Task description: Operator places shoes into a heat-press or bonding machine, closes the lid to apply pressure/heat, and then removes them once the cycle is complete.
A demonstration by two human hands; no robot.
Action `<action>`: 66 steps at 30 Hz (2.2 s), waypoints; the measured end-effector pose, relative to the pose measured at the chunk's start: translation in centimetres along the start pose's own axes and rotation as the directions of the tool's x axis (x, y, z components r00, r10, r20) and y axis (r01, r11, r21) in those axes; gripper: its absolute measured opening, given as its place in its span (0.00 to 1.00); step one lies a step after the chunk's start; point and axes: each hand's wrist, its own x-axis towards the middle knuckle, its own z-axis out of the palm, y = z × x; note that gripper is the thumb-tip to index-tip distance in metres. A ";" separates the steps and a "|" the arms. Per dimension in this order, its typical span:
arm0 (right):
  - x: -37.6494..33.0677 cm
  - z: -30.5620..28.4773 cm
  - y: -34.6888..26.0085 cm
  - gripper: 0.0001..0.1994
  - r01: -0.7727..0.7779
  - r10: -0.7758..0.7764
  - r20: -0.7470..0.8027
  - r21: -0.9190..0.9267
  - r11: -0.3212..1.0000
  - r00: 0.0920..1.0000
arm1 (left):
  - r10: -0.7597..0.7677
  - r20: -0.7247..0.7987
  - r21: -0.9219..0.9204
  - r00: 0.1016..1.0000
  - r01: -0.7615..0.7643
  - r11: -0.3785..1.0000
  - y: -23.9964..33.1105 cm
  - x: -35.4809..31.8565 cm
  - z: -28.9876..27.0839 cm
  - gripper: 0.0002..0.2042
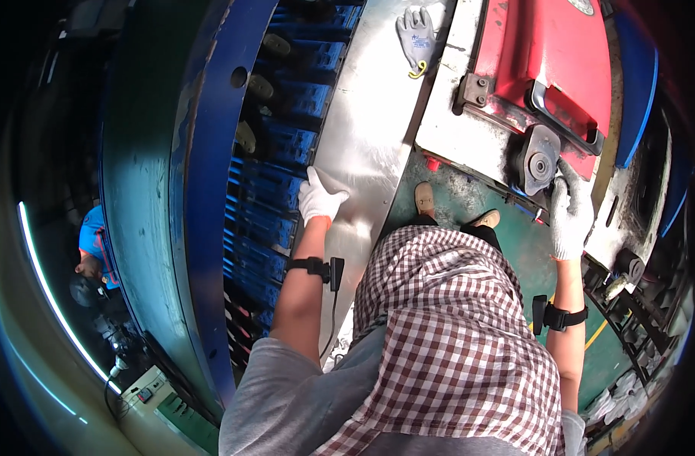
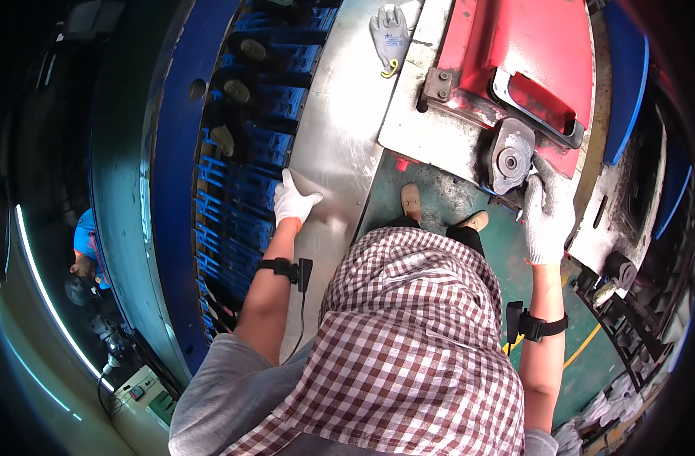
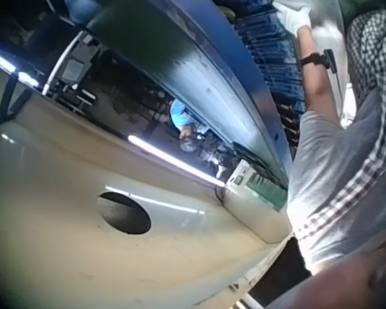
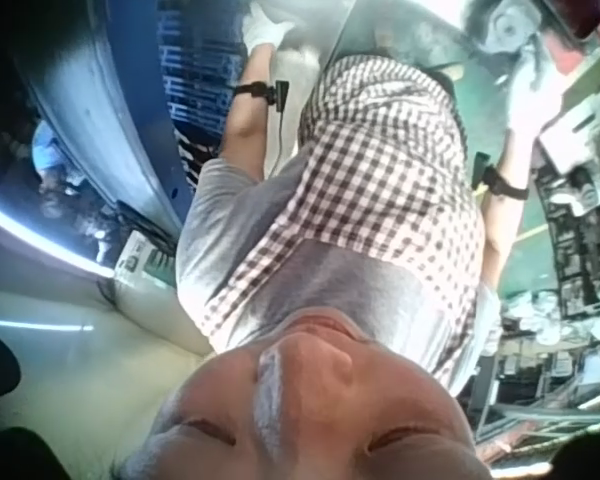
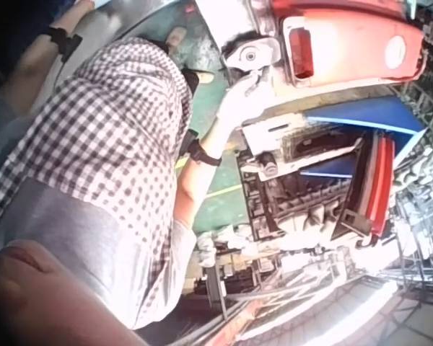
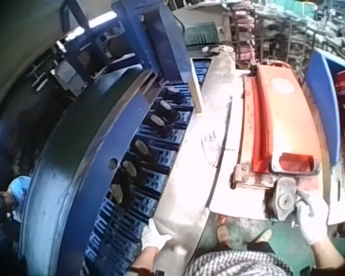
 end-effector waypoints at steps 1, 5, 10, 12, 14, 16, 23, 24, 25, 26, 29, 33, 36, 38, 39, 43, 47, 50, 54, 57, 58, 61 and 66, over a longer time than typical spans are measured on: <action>0.0 0.0 0.0 0.15 0.002 -0.002 -0.007 0.012 1.000 1.000 | -0.047 0.037 0.018 0.998 0.046 0.999 0.3 0.2 -0.3 0.61; -0.1 0.2 0.4 0.15 0.024 -0.025 -0.024 -0.021 0.999 0.999 | -0.115 0.087 0.062 0.990 0.109 0.992 0.7 0.9 -1.0 0.62; 0.0 0.4 0.5 0.13 -0.016 0.015 -0.039 -0.028 0.999 0.999 | -0.118 0.089 0.064 0.989 0.113 0.992 0.5 1.4 -1.3 0.61; 0.0 0.3 0.4 0.14 -0.018 0.017 -0.032 -0.016 1.000 0.999 | -0.094 0.063 0.057 0.994 0.091 0.994 0.3 1.4 -1.3 0.58; -0.1 0.1 0.1 0.15 -0.005 0.001 -0.031 -0.139 0.990 1.000 | -0.069 0.007 0.060 0.998 0.069 0.996 0.1 1.4 -1.0 0.56; -0.2 0.0 -0.2 0.16 -0.058 0.054 -0.025 -0.230 0.972 0.998 | -0.051 -0.042 0.044 0.998 0.053 0.998 -0.1 1.5 -0.7 0.52; 0.0 -0.6 -1.3 0.13 0.026 -0.035 -0.082 -0.109 0.994 0.996 | -0.051 -0.030 0.000 0.998 0.051 0.999 -0.9 2.6 0.1 0.50; 0.2 -0.7 -1.5 0.13 0.014 -0.020 -0.081 -0.073 0.997 0.997 | -0.056 -0.015 0.002 0.998 0.056 0.998 -1.1 3.0 0.2 0.50; 0.2 -0.7 -1.5 0.13 -0.019 0.017 -0.070 -0.018 1.000 0.997 | -0.046 -0.005 -0.012 0.999 0.046 0.999 -1.3 3.3 0.4 0.51; 0.4 -0.8 -1.6 0.12 0.011 -0.014 -0.077 -0.045 0.999 0.997 | -0.046 0.012 -0.021 0.999 0.046 0.999 -1.6 3.6 0.4 0.52; 0.6 -0.9 -1.6 0.14 0.030 -0.034 -0.069 -0.053 0.998 0.997 | -0.050 0.007 -0.028 0.999 0.050 0.998 -2.1 4.2 0.8 0.51; 0.5 -0.9 -1.2 0.14 0.050 -0.052 -0.092 -0.021 0.999 0.994 | -0.062 0.017 -0.031 0.998 0.062 0.998 -1.8 3.9 0.4 0.50; 0.3 -0.9 -0.5 0.14 0.048 -0.050 -0.079 -0.026 0.998 0.996 | -0.061 0.005 -0.055 0.998 0.061 0.997 -1.1 3.3 -0.2 0.48; 0.2 -0.7 0.0 0.13 0.035 -0.037 -0.026 -0.056 0.998 0.999 | -0.032 0.018 -0.026 0.999 0.033 0.999 -1.0 3.3 -0.4 0.47; 0.1 -0.6 0.1 0.13 0.050 -0.057 -0.063 -0.114 0.992 0.996 | -0.024 -0.001 -0.042 1.000 0.024 0.999 -1.1 3.4 -0.2 0.46; 0.0 -0.2 0.6 0.14 0.058 -0.077 -0.114 -0.159 0.985 0.990 | 0.017 -0.088 -0.104 0.996 -0.026 0.994 -3.1 4.4 1.4 0.33; 0.2 0.3 1.8 0.14 -0.117 0.118 -0.008 0.020 0.993 0.993 | -0.485 -0.299 -0.669 0.822 0.181 0.720 -7.0 4.6 2.8 0.34; 0.1 0.5 2.7 0.14 -0.109 0.113 -0.014 0.162 0.981 0.994 | -0.902 -0.249 -0.785 0.353 0.471 0.402 -11.1 3.1 2.2 0.39; -0.2 0.1 3.7 0.15 -0.146 0.142 0.031 0.232 0.962 0.989 | -0.813 0.199 -0.977 0.547 0.179 -0.119 -18.4 2.7 0.1 0.34; -0.4 -0.2 3.8 0.17 -0.200 0.190 0.064 0.246 0.948 0.980 | -0.531 0.305 -0.937 0.790 0.148 -0.316 -23.6 4.9 0.3 0.32; -0.4 -0.4 3.7 0.17 -0.218 0.207 0.068 0.294 0.930 0.976 | -0.521 0.337 -0.929 0.784 0.187 -0.319 -24.9 6.0 0.4 0.32; -0.5 -1.1 3.5 0.18 -0.296 0.281 0.101 0.209 0.932 0.955 | -0.477 0.377 -0.920 0.794 0.260 -0.294 -28.1 8.9 0.6 0.30; -0.3 -2.4 2.9 0.17 -0.133 0.148 0.050 -0.217 0.967 0.988 | -0.408 0.527 -0.848 0.745 0.496 -0.190 -31.1 11.4 -0.6 0.25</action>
